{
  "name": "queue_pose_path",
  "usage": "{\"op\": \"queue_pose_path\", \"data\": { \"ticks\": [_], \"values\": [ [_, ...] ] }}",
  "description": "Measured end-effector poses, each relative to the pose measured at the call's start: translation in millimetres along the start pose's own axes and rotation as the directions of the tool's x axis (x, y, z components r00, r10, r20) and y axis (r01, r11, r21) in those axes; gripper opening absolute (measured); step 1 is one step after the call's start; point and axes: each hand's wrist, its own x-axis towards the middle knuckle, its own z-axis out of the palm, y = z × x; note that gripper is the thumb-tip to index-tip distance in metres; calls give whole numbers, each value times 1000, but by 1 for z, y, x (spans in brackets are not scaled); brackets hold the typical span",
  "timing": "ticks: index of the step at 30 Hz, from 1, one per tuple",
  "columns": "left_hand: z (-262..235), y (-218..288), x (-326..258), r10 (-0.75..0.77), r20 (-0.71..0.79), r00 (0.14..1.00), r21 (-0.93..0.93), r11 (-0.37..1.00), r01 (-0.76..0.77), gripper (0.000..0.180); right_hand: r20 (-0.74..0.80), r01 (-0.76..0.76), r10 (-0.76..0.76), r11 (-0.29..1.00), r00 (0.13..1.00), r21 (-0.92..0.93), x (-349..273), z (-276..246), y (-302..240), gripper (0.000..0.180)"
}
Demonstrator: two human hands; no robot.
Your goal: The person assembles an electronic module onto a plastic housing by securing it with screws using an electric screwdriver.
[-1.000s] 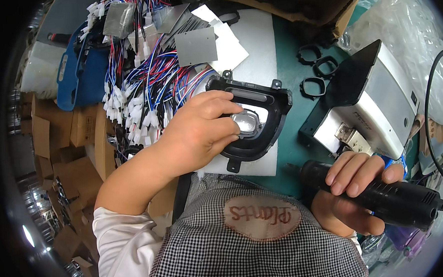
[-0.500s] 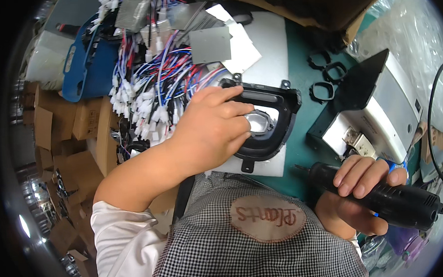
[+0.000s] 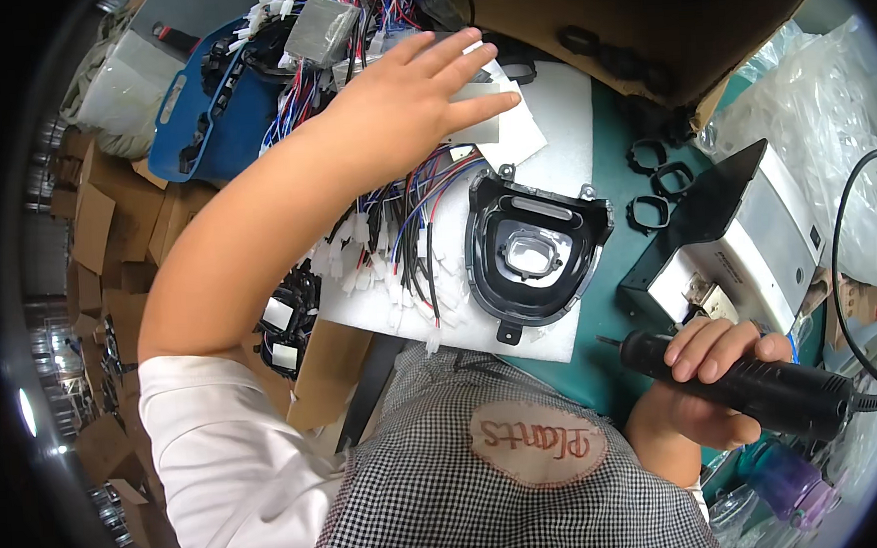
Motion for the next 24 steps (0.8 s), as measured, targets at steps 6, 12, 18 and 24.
{"op": "queue_pose_path", "data": {
  "ticks": [6,12,18,24],
  "values": [
    [13,-16,20,167,114,979,-6,986,-167,50,-12,11,-11,1000,1000,-22,1,-1,2,72],
    [-16,-44,7,-108,50,993,-310,943,119,81,-3,5,-5,1000,1000,-7,1,-3,2,71],
    [-67,-84,-24,-455,-366,812,-343,877,337,85,30,3,-2,1000,1000,-10,1,-5,0,66],
    [-91,-126,-90,-631,-511,584,-256,760,597,57,72,41,-40,999,997,-15,5,-3,-10,68]
  ]
}}
